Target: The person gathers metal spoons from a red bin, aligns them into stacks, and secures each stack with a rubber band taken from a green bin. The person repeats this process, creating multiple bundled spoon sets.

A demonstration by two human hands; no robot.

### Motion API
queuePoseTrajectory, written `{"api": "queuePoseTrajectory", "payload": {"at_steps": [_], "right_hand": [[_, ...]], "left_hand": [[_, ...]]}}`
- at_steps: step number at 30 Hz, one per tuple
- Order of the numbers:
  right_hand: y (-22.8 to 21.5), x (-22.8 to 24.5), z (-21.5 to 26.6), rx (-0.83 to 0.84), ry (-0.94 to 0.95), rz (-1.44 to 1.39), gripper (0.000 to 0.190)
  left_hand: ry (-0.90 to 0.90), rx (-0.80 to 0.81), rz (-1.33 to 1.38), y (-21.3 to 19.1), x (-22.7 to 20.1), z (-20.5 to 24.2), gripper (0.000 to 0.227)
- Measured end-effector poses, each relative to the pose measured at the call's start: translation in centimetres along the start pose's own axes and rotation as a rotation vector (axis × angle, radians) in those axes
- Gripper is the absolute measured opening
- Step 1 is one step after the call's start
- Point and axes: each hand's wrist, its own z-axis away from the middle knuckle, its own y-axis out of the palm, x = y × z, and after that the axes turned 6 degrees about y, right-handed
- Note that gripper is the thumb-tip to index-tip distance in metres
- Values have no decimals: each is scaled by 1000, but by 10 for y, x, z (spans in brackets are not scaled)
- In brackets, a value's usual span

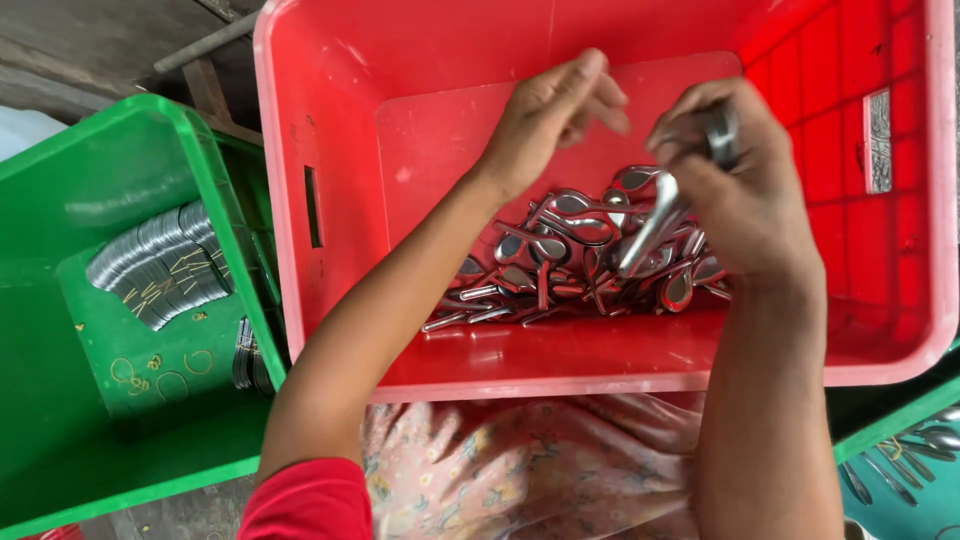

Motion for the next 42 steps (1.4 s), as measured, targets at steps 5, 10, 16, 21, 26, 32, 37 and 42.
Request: {"api": "queuePoseTrajectory", "payload": {"at_steps": [5, 10, 16, 21, 26, 32, 37, 42], "right_hand": [[-14, -9, -4, 29, -115, -577, 45], [-3, 7, -2, -21, -122, -412, 22], [5, 13, -1, -134, -28, -167, 28], [9, 6, -7, -95, -100, -457, 34], [-1, -1, -4, -294, -420, -501, 41], [-24, -9, 4, -365, -220, -750, 30], [-22, 9, 6, -410, -122, -570, 21], [-19, 5, 6, -362, -140, -376, 32]], "left_hand": [[-441, 384, -1204, -28, 152, 66, 39], [-432, 436, -1135, -43, 135, 65, 10], [-201, -194, -668, -48, -9, 26, 11], [-88, -537, 119, 5, -33, 30, 19], [-264, -146, 180, 15, 3, 24, 10], [-374, 392, -1562, -34, 177, 55, 62], [-136, 32, -721, -79, 238, 92, 17], [-466, 6, -671, -35, 35, 26, 8]]}}
